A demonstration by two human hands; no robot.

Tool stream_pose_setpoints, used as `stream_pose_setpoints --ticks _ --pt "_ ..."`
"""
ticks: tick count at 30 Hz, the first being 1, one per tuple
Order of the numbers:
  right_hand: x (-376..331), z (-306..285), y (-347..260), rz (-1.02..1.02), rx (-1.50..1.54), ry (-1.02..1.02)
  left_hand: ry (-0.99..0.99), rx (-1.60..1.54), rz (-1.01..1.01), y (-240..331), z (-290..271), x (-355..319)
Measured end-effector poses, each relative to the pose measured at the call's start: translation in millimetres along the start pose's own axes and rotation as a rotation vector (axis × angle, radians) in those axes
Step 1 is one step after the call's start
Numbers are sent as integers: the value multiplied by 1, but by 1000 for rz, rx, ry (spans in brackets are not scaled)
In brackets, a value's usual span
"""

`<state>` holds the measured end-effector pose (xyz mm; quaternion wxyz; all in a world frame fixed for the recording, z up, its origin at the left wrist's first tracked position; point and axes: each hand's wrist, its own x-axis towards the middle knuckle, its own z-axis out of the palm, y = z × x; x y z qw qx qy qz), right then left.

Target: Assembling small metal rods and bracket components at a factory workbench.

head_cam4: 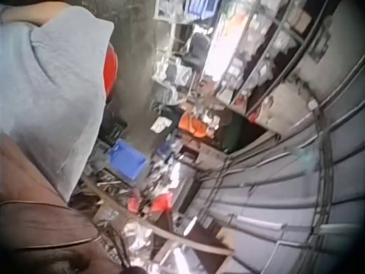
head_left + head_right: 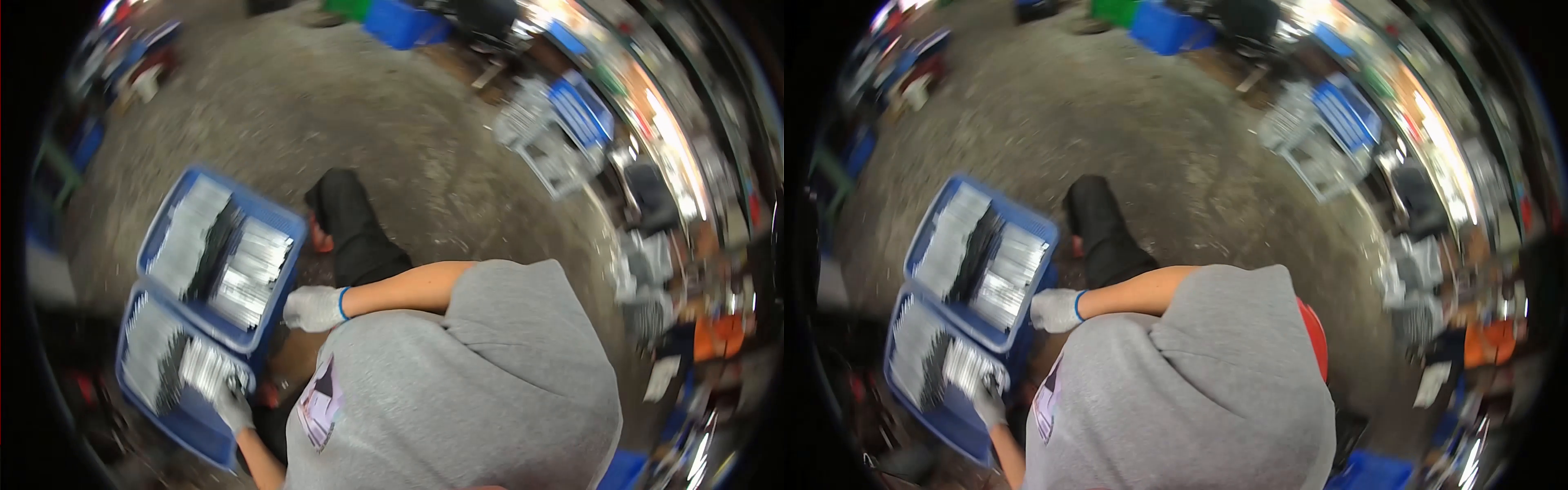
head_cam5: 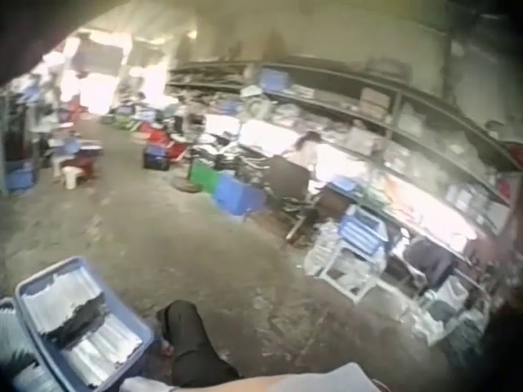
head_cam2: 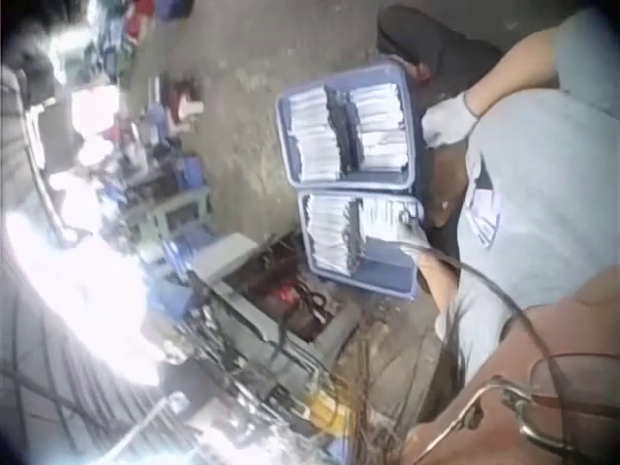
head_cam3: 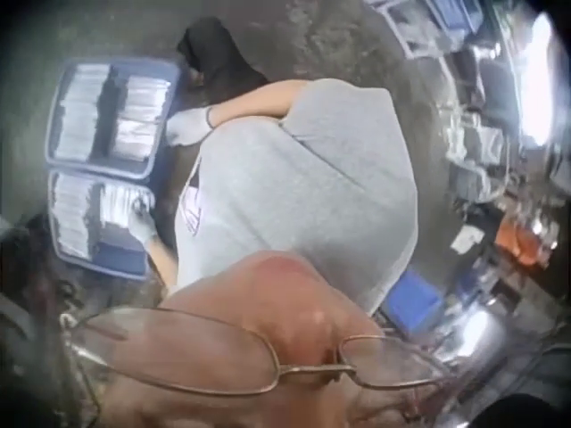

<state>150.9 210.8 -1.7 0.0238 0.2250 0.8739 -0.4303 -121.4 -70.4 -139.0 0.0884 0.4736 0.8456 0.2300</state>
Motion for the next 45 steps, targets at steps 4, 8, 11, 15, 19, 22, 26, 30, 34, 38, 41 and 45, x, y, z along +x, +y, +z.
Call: stream_pose_setpoints --ticks 4,8,11,15,19,22,26,30,34,38,41,45 --pt "-33 -10 0 48 60 94 -256 185 -135 19 -4 4" --pt "-49 -15 8 70 110 156 -129 -32 -134 1 7 1" --pt "-56 -21 17 63 140 195 -243 157 -127 -13 8 4" --pt "-63 -34 18 48 110 166 -427 256 -295 -80 33 2" --pt "-68 -35 29 -21 121 194 -411 280 -259 -99 38 11" --pt "-79 -38 31 -30 85 188 -398 290 -224 -98 44 15" --pt "-88 -30 38 -26 87 193 -374 288 -164 -90 55 25" --pt "-97 -35 28 -58 44 237 -332 259 -112 -74 76 34" --pt "-110 -36 31 -106 127 346 -287 241 -69 -63 87 39" --pt "-106 -44 34 -239 52 512 -250 241 -30 -55 88 42" --pt "-105 -59 11 -193 -144 432 -234 249 -8 -56 83 39" --pt "-123 -75 -5 -177 -218 381 -209 249 4 -53 82 31"
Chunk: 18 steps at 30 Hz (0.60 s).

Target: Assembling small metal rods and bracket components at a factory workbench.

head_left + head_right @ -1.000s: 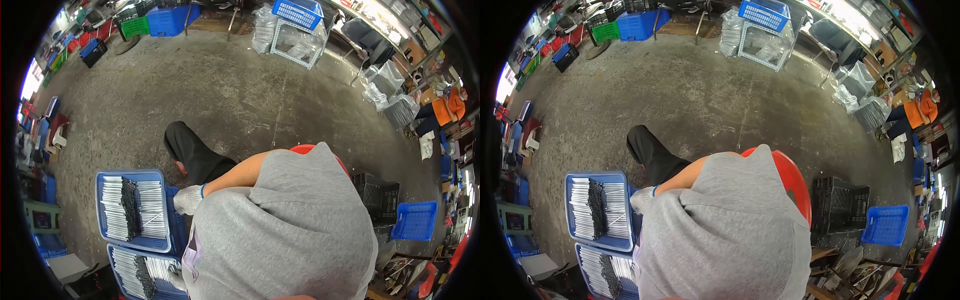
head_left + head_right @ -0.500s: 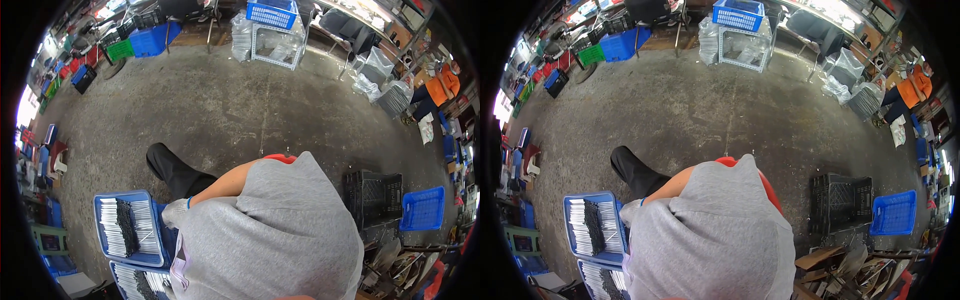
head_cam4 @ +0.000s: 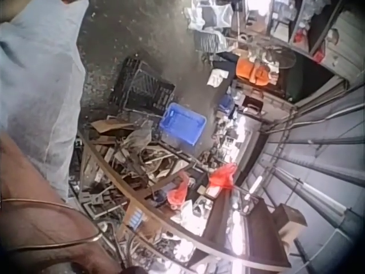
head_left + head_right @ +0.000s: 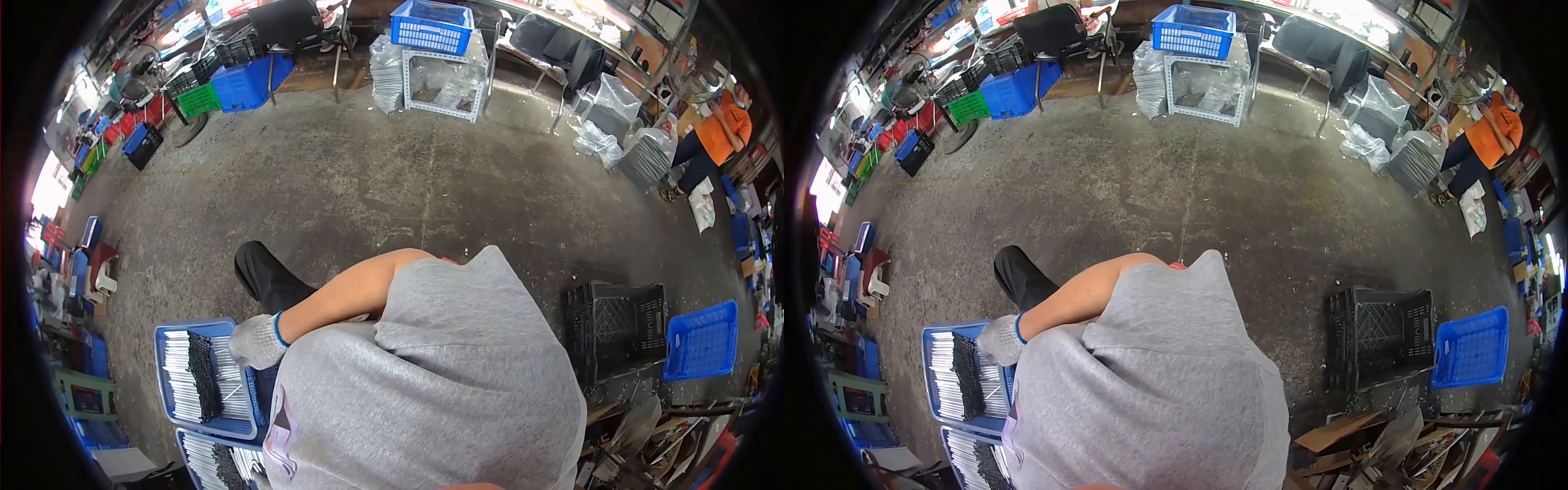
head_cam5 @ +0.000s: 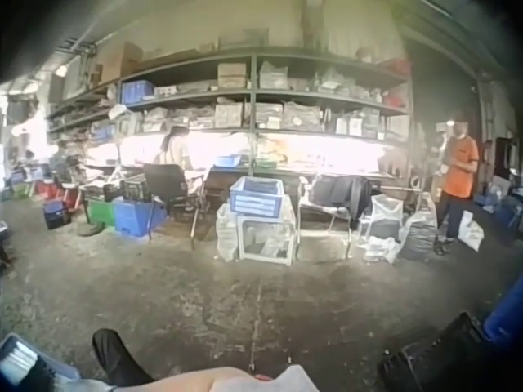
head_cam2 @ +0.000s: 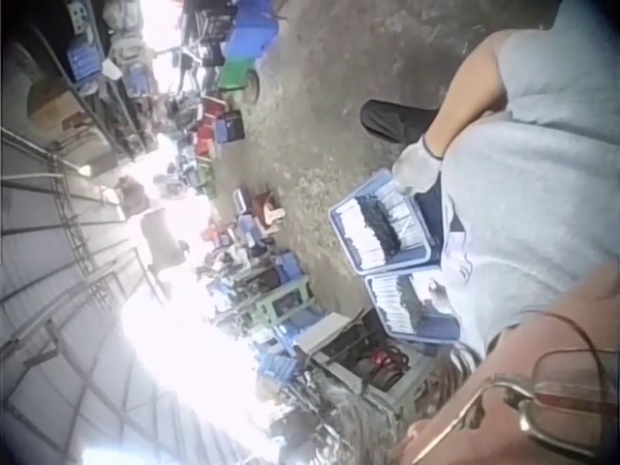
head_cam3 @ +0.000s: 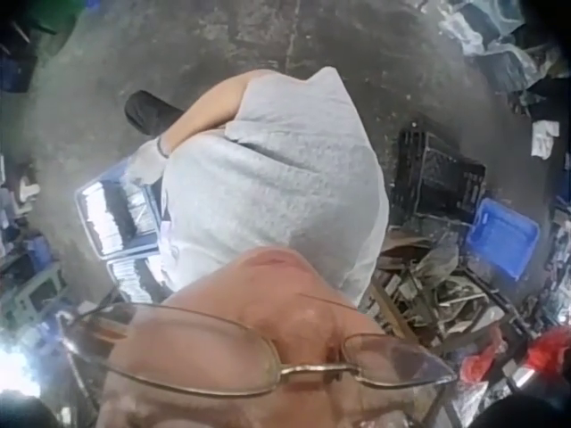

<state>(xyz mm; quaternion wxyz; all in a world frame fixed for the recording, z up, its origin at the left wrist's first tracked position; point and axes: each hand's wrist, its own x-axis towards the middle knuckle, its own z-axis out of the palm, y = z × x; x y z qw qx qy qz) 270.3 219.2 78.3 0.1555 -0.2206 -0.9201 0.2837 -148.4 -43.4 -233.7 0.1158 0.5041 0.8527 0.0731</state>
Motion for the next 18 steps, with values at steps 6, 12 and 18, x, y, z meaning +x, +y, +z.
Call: stream_pose_setpoints --ticks 6,12,18 --pt "3 -6 3 -63 10 4 35 26 29 -5 -6 -1" --pt "-2 -30 -16 -85 -18 -50 64 60 68 -11 -18 2" --pt "-13 -46 -3 -94 -30 -58 98 83 101 -14 -24 8"
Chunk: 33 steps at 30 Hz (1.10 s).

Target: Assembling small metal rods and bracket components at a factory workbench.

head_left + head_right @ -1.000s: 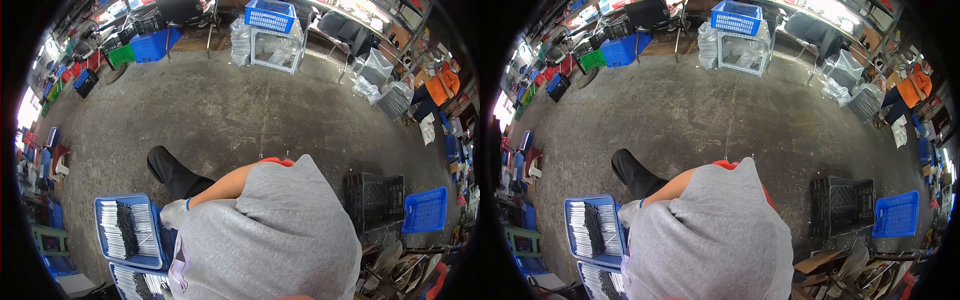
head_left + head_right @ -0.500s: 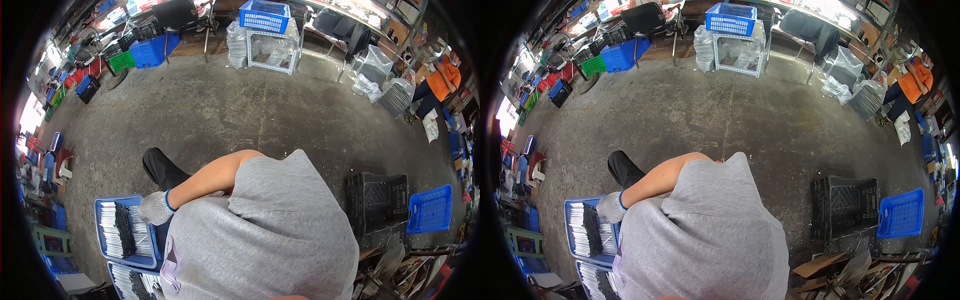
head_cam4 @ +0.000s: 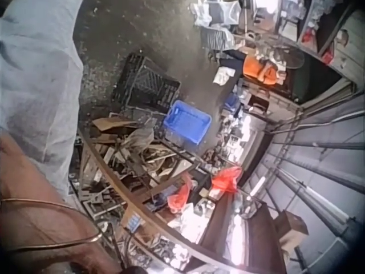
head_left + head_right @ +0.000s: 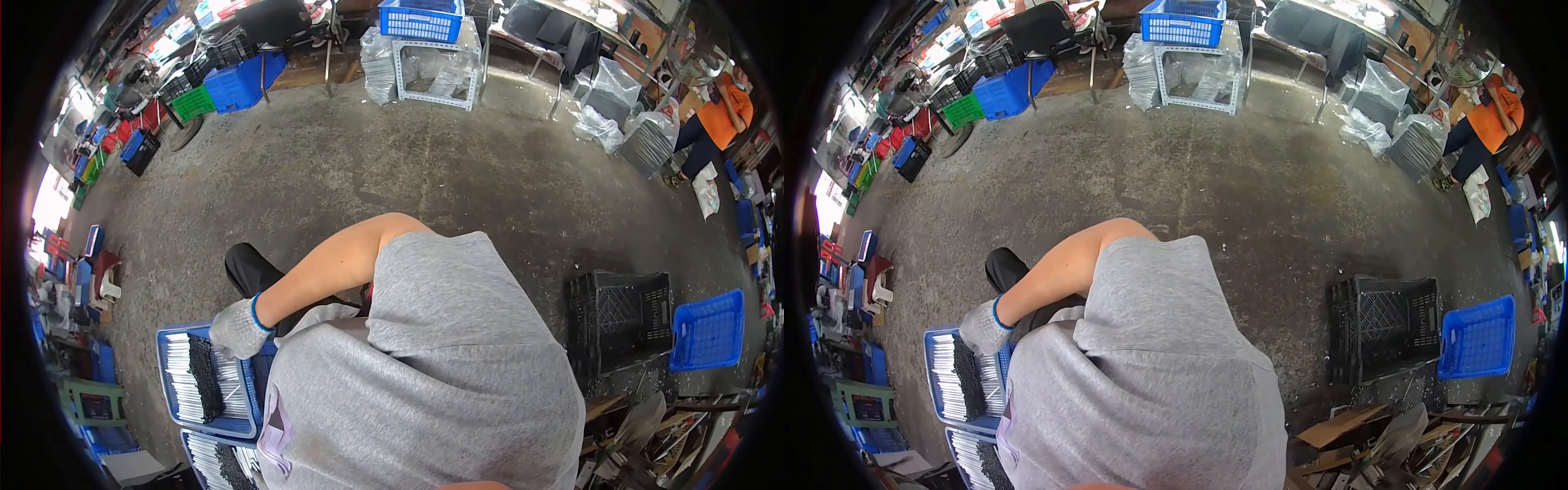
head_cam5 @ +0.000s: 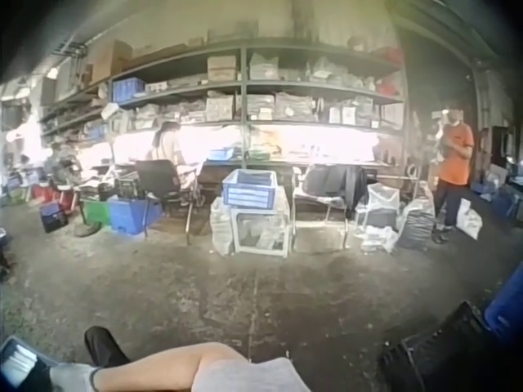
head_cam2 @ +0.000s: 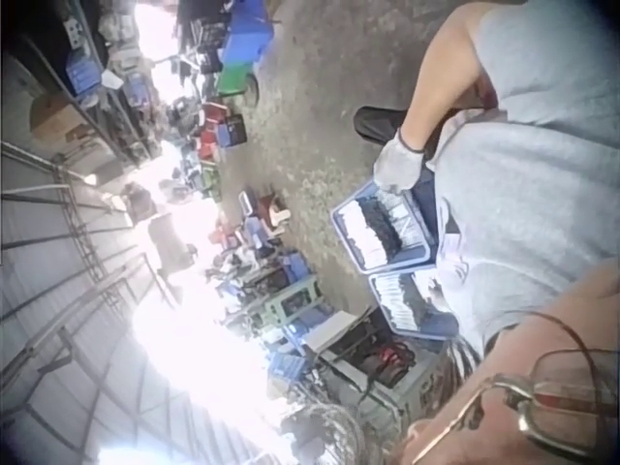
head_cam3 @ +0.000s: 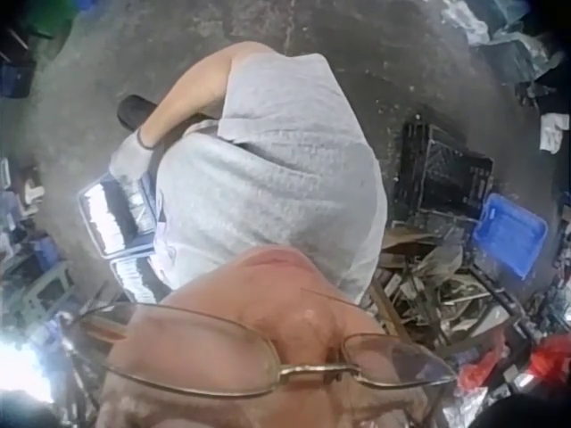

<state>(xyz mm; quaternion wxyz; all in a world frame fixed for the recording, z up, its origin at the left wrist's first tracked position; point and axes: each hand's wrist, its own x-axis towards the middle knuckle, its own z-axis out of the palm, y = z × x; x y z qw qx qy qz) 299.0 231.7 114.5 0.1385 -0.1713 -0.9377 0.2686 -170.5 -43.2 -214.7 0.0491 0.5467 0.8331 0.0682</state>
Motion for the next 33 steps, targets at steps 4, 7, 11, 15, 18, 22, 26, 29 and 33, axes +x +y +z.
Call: stream_pose_setpoints --ticks 4,7,11,15,18,22,26,29,33 --pt "-12 -5 4 63 5 11 20 16 17 -4 -5 3" --pt "-15 -6 6 82 17 -12 39 25 29 -7 -10 5" --pt "-13 -5 0 79 18 4 63 37 35 -12 -15 2" --pt "-8 3 3 34 19 -18 84 47 34 -19 -18 -7" --pt "-5 9 5 11 -2 -29 93 51 37 -23 -17 -15" --pt "2 18 5 -20 -10 -37 114 62 32 -31 -19 -27" --pt "7 24 6 -40 -12 -43 130 72 30 -37 -20 -38" --pt "8 25 6 -40 -18 -54 140 81 32 -42 -22 -44" --pt "10 29 7 -32 -20 -68 154 99 40 -50 -28 -51"
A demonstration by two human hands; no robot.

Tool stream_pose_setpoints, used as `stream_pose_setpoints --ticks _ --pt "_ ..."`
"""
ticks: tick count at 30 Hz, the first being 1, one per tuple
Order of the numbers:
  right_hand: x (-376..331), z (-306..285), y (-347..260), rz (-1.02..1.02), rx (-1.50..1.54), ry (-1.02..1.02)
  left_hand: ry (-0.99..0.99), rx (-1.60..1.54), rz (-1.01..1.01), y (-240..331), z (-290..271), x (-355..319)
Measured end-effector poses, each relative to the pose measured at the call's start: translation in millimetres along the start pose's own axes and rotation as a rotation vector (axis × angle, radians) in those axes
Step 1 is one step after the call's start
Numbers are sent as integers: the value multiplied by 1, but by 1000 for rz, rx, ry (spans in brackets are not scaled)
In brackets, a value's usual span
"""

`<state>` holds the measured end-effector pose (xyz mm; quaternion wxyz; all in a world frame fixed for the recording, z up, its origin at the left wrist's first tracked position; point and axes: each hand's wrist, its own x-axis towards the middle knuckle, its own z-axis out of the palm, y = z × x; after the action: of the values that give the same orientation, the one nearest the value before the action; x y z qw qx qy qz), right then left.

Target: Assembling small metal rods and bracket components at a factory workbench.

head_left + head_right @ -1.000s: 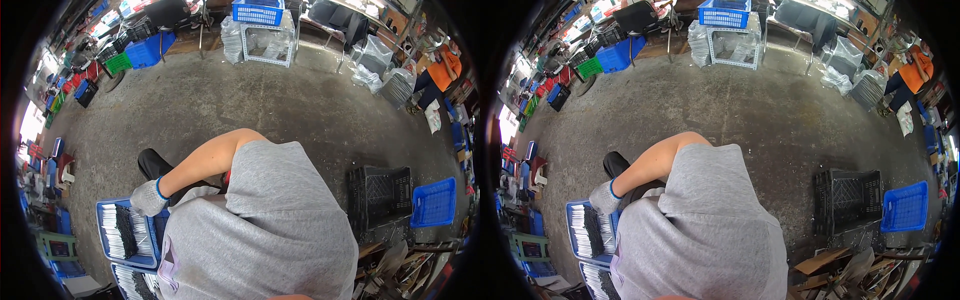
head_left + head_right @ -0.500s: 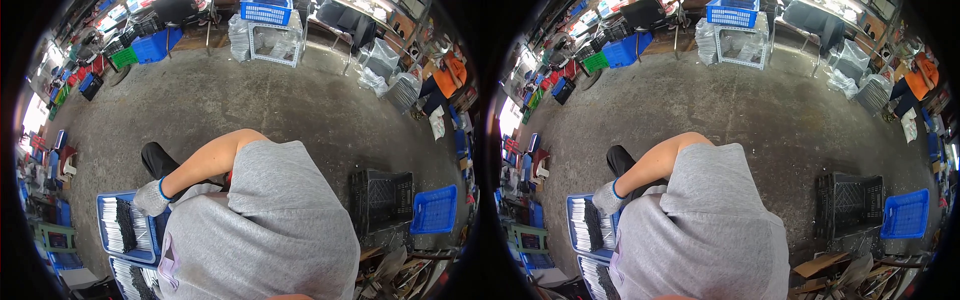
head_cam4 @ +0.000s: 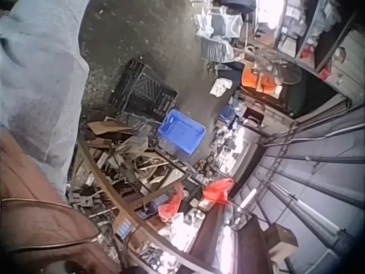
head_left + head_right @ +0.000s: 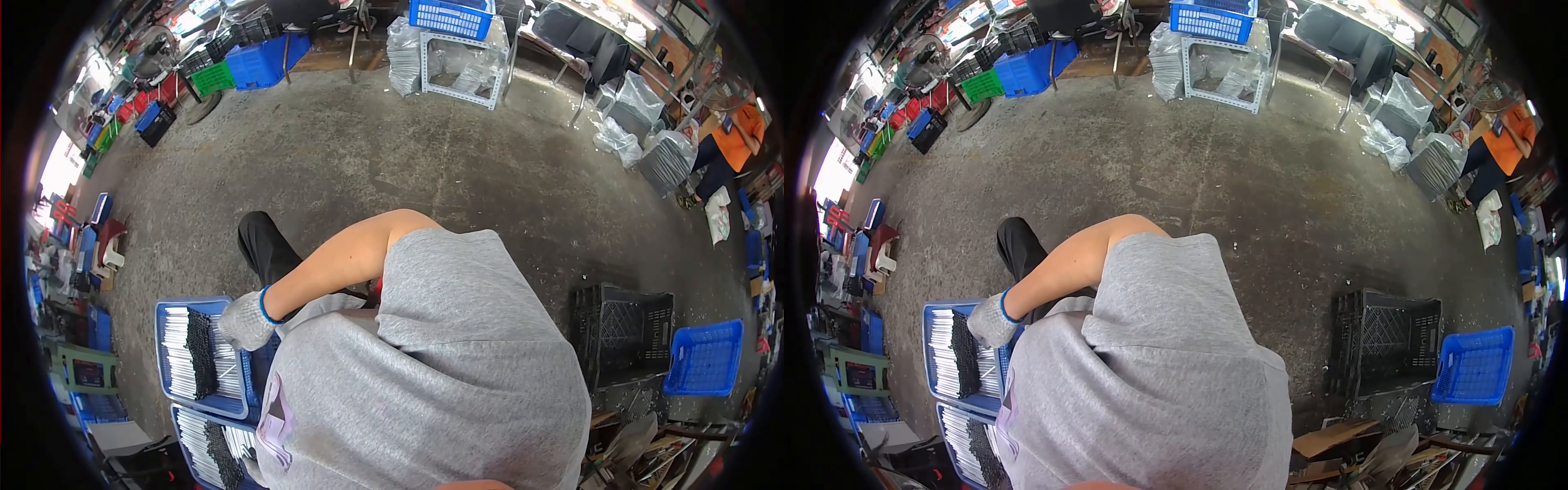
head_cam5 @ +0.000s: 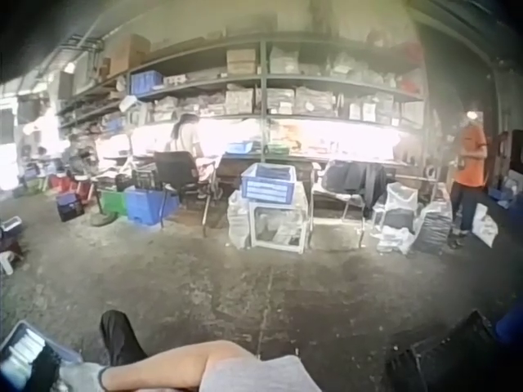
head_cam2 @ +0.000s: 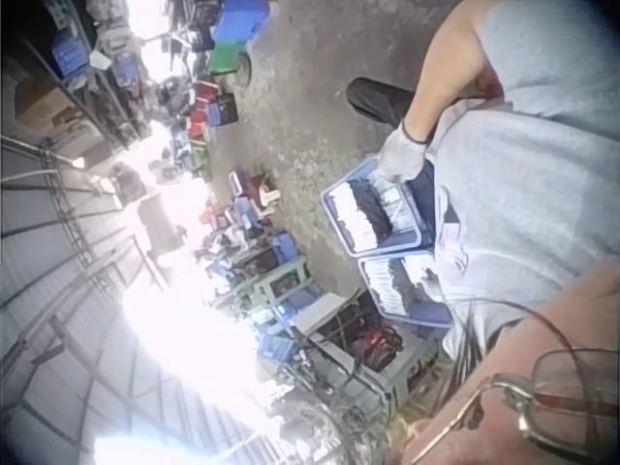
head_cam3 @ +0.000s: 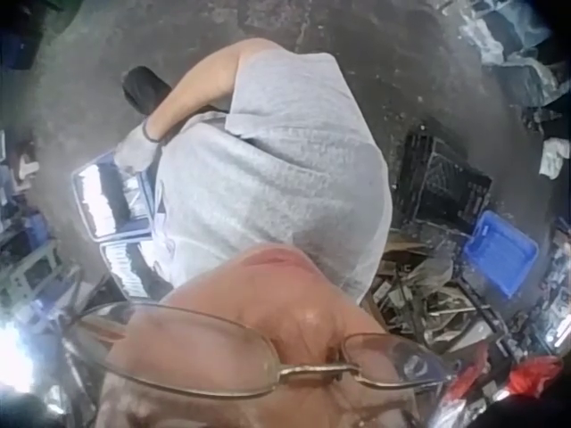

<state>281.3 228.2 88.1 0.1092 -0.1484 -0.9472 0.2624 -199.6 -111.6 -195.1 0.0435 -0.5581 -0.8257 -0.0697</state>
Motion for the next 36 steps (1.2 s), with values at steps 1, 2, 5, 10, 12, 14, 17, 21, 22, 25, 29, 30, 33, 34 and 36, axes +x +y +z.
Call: stream_pose_setpoints --ticks 1,2,5,10,12,14,17,21,22,25,29,30,33,34,36 --pt "1 2 2 -4 3 1 4 3 3 -1 -1 -1" --pt "2 3 3 -8 6 2 8 7 6 -2 -2 -2" --pt "2 3 3 -17 13 -4 20 16 16 -6 -5 -4" --pt "0 1 -1 1 34 -12 40 30 31 -12 -9 -9" --pt "-1 1 -2 1 35 -11 49 35 37 -14 -11 -10" --pt "-1 2 -2 6 38 -10 57 40 43 -16 -12 -12" --pt "-2 0 -3 6 28 -20 69 47 53 -20 -15 -14" --pt "-1 1 -2 4 23 -23 87 58 65 -24 -19 -18" --pt "-1 1 -2 4 22 -22 91 61 68 -25 -20 -18" --pt "-1 1 -2 11 27 -26 106 68 78 -28 -22 -20" --pt "-1 1 -2 15 41 -21 126 75 93 -30 -25 -20" --pt "-1 1 -1 16 46 -18 132 76 97 -31 -25 -20" --pt "-1 3 0 5 34 -13 146 84 108 -34 -28 -21" --pt "-1 3 0 -1 28 -10 151 85 111 -35 -28 -22" --pt "-1 3 0 1 28 -17 161 89 118 -37 -30 -22"
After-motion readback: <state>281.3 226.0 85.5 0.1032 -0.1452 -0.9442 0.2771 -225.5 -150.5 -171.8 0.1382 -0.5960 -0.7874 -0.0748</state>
